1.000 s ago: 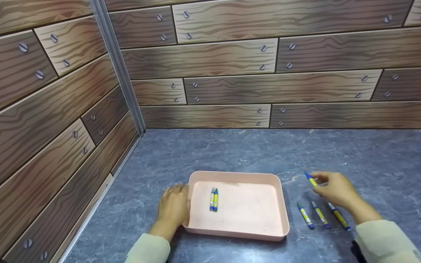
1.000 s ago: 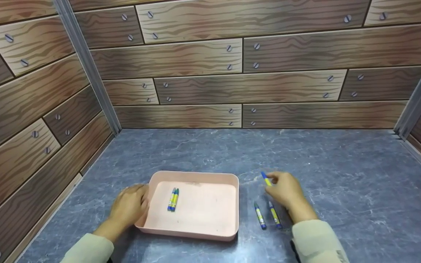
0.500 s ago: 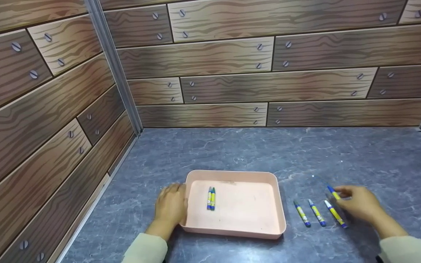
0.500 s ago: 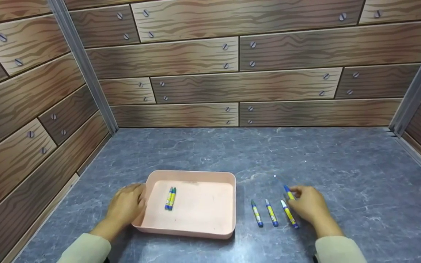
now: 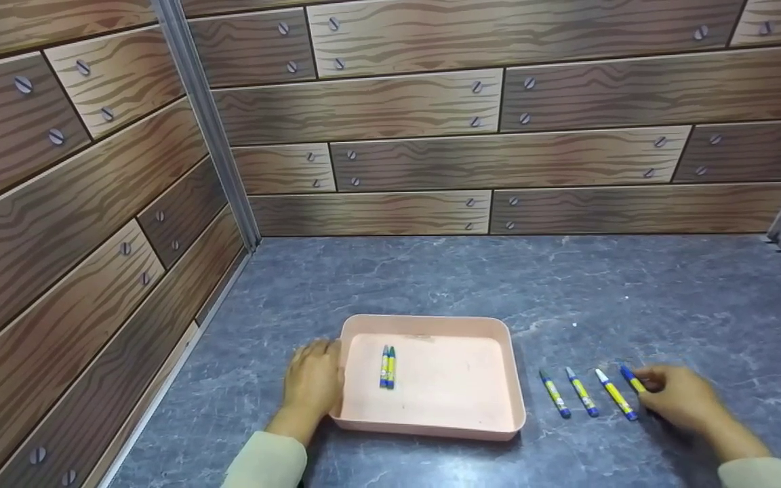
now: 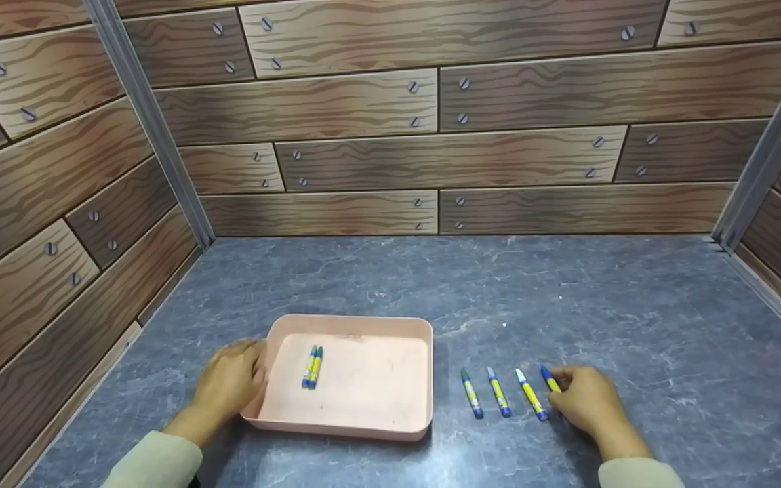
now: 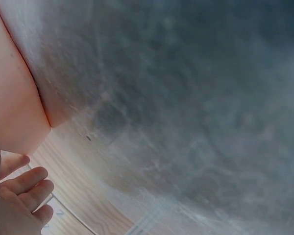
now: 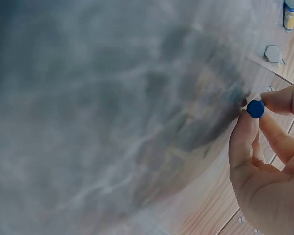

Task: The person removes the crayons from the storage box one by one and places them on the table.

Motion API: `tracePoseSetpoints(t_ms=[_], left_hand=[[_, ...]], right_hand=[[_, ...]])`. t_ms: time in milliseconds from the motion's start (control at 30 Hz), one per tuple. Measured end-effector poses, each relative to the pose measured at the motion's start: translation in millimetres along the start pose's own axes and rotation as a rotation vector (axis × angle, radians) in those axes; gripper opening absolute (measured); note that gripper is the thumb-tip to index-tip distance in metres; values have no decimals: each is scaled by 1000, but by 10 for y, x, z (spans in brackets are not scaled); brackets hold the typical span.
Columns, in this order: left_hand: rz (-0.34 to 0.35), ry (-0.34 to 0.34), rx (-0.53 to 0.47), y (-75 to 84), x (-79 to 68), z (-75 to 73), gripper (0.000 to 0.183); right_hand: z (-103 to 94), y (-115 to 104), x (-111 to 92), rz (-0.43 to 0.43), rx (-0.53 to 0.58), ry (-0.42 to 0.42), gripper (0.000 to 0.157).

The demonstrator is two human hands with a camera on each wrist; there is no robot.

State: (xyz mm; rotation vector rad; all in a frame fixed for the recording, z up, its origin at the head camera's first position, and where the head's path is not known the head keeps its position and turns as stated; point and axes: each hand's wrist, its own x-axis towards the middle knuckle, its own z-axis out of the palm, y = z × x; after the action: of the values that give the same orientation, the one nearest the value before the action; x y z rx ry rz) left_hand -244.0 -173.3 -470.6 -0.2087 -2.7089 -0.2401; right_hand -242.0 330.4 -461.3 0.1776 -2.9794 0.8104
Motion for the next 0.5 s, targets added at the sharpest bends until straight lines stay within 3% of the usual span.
tracePoseSetpoints(t_ms=[500], left_hand=[[-9, -13, -4, -1, -4, -13, 37]], right_hand=[[-11, -14, -24, 56, 1, -54, 45]])
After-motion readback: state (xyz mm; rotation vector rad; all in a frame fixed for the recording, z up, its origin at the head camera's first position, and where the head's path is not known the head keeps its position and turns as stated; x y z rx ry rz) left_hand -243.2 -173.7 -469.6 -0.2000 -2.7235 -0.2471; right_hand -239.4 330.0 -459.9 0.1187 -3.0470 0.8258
